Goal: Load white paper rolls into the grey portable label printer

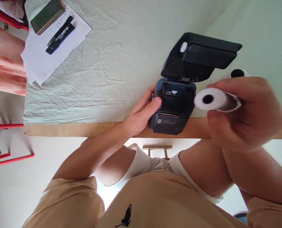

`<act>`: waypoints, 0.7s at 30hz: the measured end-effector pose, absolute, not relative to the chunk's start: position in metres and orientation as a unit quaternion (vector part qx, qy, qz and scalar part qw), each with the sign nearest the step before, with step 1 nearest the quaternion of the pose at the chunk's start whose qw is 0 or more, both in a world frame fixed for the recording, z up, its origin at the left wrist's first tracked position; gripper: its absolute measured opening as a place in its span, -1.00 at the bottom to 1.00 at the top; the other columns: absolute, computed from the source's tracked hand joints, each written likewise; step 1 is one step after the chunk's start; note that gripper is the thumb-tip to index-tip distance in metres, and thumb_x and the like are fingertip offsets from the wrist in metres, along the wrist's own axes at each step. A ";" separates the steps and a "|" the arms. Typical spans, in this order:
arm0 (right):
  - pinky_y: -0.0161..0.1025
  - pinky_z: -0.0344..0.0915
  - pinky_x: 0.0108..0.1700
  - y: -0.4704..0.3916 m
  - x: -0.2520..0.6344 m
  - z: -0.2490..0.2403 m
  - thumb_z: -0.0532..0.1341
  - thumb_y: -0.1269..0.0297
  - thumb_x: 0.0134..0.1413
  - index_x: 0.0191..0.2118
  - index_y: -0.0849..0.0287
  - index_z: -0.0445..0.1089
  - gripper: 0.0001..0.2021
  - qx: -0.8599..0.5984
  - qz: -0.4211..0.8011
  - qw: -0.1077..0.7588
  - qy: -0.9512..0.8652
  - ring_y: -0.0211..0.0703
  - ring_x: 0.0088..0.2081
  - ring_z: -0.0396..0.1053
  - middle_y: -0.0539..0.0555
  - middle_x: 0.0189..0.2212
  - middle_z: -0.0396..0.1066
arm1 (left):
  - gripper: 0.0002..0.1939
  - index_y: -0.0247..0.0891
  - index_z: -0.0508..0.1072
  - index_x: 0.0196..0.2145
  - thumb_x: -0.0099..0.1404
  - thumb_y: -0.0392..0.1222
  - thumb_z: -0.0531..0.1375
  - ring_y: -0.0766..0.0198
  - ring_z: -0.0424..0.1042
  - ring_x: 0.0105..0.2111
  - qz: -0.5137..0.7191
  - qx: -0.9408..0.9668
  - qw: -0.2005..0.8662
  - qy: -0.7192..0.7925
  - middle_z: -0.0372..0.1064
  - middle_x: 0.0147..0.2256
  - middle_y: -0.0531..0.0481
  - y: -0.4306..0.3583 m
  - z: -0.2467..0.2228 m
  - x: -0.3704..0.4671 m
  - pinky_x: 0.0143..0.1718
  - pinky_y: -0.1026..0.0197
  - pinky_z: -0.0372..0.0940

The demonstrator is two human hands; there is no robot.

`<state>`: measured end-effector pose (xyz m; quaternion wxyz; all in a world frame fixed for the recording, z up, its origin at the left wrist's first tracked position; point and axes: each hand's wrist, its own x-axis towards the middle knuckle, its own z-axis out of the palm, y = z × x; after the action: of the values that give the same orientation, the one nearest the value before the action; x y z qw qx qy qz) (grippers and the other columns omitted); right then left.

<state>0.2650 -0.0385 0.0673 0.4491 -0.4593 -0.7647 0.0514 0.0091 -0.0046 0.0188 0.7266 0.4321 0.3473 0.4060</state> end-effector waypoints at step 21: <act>0.08 0.74 0.07 -0.017 0.255 0.037 0.46 0.62 0.43 0.03 -0.08 0.61 -0.65 -0.383 -0.020 0.433 -0.816 0.11 0.11 0.89 -0.05 0.11 0.88 | -0.24 -0.09 0.63 0.42 0.64 0.55 0.43 -0.24 0.55 0.66 0.388 0.478 0.718 0.324 0.67 0.54 -0.15 0.002 0.008 0.002 0.71 -0.18 0.47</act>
<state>0.2546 -0.0169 0.0371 0.4332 -0.3831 -0.8156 -0.0205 0.0019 0.0024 0.0078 0.7183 0.4777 0.3242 0.3883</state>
